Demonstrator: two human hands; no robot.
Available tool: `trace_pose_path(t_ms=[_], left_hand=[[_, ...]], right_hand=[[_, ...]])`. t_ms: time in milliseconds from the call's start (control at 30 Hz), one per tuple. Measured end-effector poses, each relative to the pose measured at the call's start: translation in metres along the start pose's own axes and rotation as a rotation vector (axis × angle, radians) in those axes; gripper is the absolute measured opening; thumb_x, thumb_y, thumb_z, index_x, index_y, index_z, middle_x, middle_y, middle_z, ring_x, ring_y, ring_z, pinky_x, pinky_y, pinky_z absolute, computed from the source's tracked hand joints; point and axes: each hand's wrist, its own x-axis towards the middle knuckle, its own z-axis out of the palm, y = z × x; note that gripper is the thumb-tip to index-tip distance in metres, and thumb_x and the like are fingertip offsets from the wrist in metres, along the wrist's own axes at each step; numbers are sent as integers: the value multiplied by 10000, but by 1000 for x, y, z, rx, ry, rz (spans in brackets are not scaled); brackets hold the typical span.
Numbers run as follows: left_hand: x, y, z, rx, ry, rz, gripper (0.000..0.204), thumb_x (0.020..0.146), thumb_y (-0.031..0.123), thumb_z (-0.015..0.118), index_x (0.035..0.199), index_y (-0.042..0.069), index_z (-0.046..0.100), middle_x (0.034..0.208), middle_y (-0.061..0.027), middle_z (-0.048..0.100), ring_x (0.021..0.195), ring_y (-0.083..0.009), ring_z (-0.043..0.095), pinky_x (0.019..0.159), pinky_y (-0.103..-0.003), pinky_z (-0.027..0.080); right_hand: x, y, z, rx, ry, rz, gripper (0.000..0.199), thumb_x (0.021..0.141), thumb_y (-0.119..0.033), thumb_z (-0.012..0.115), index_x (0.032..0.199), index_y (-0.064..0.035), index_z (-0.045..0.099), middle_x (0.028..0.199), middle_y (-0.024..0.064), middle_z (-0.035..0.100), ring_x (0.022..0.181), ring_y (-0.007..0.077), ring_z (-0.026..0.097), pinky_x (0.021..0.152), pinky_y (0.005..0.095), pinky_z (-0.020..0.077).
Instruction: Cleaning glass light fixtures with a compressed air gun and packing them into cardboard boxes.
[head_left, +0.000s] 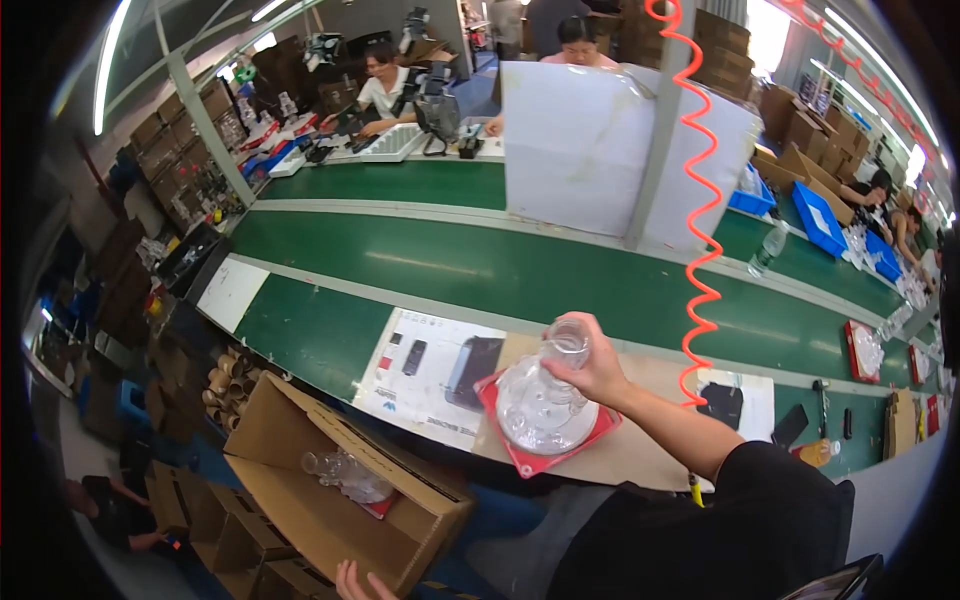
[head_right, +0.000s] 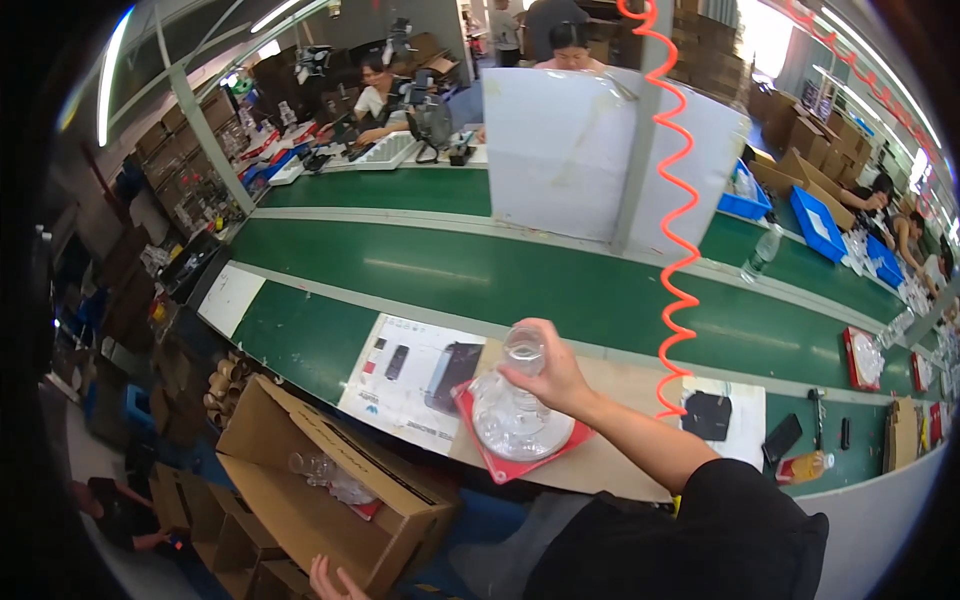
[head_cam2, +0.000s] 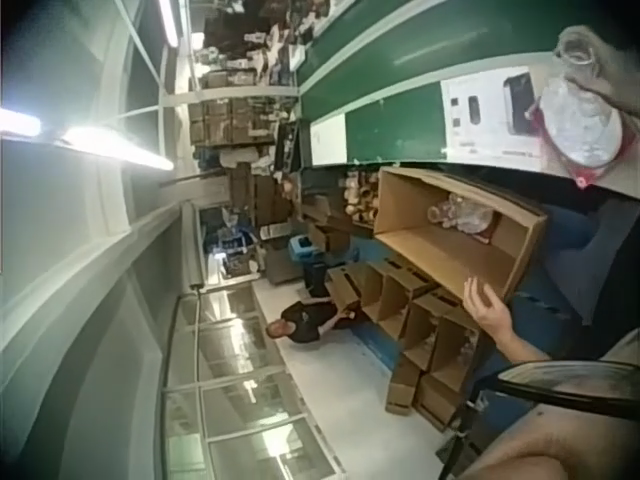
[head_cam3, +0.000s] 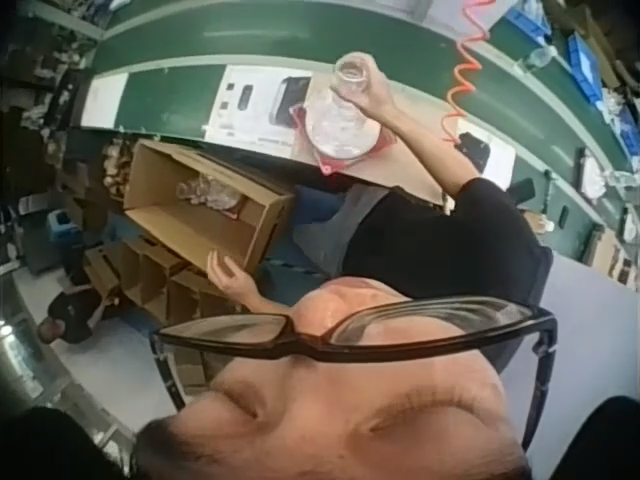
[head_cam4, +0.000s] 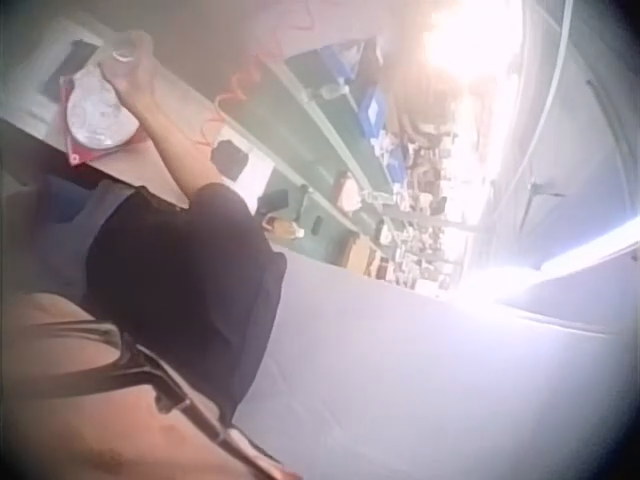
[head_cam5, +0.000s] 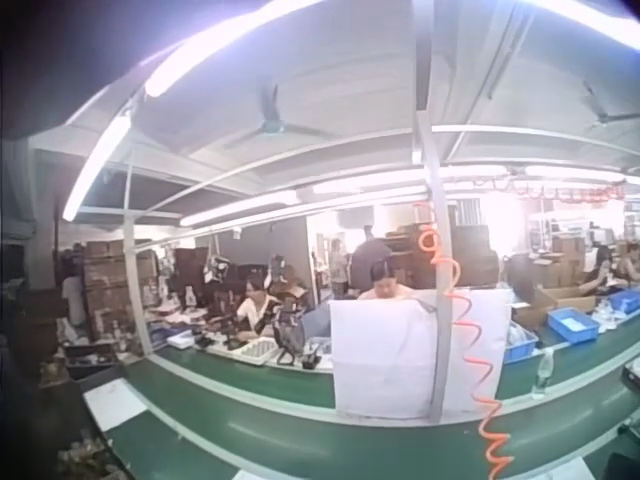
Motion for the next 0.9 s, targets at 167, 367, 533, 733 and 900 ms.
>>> trace_pose_path(t_ms=[167,367,533,733,900], left_hand=[[23,-58,-18,138,-14,-87,450,935,227,561,1294,-29,474,1312,-246,464,1207,-403,443,1015,-465,360],[45,-147,13,-110,-262,-399,751,946,363,532,1456,-51,166,1485,-270,230,1364,-394,260,1103,-438,249],[42,-155,30,-536,-309,-450,756,960,382,497,1456,-66,144,1465,-276,285,1338,-364,328,1078,-407,289],[10,-211,85,-1041,-183,-758,655,926,347,573,1415,-9,325,1359,-187,449,1200,-331,472,983,-381,409],[9,-205,78,-1435,-192,-581,640,943,91,444,1494,43,121,1444,-126,333,1249,-252,407,1038,-366,351]], right_hand=[[48,7,28,-9,214,-89,653,750,-139,789,1253,-29,387,1162,108,587,1045,204,584,887,320,476],[70,-31,12,-84,-331,158,660,697,-166,828,1235,-60,460,1120,97,631,1032,198,618,904,326,480],[56,-77,23,-379,-270,-49,590,628,-262,859,1090,-54,557,947,79,664,872,207,660,788,310,508],[58,-186,37,244,50,-358,756,590,-194,798,1209,-5,407,891,161,588,759,248,633,680,364,530],[51,-262,37,607,183,-577,845,719,-262,727,1370,-63,225,919,163,535,787,250,618,761,380,540]])
